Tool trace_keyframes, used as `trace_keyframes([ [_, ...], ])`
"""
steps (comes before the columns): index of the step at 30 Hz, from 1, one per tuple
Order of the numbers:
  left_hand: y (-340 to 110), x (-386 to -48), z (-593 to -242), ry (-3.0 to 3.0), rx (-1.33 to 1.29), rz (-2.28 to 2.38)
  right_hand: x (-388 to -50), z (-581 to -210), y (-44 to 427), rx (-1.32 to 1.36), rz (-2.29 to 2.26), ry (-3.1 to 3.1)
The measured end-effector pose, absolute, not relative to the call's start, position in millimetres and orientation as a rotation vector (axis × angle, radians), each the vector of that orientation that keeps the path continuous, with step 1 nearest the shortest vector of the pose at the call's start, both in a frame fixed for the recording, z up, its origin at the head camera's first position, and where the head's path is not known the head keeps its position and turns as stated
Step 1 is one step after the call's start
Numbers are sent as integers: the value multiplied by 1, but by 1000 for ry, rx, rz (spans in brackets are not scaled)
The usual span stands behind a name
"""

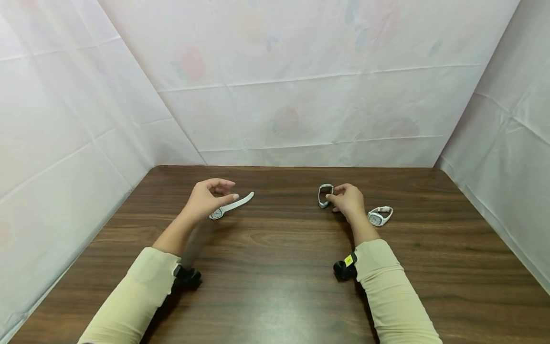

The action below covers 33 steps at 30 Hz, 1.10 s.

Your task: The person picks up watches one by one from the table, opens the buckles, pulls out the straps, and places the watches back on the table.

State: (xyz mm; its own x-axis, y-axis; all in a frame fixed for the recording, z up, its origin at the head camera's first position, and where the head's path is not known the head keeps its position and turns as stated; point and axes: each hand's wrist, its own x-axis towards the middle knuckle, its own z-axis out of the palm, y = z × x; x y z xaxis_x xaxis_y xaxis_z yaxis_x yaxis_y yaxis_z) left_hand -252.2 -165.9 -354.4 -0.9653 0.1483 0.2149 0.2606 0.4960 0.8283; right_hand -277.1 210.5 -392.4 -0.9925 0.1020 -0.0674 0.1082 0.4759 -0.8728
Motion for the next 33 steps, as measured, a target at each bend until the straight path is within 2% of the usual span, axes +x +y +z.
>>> trace_keyframes([
  [12,-145,-256,-348,-2575,-370,-1763,-282,-392,202,242,-1598,2662],
  [23,-124,-259,-353,-2568,-463,-1814,-283,-392,196,314,-1720,2562],
  [33,-106,-260,-357,-2515,-501,-1958,-279,-390,194,274,-1821,2522],
])
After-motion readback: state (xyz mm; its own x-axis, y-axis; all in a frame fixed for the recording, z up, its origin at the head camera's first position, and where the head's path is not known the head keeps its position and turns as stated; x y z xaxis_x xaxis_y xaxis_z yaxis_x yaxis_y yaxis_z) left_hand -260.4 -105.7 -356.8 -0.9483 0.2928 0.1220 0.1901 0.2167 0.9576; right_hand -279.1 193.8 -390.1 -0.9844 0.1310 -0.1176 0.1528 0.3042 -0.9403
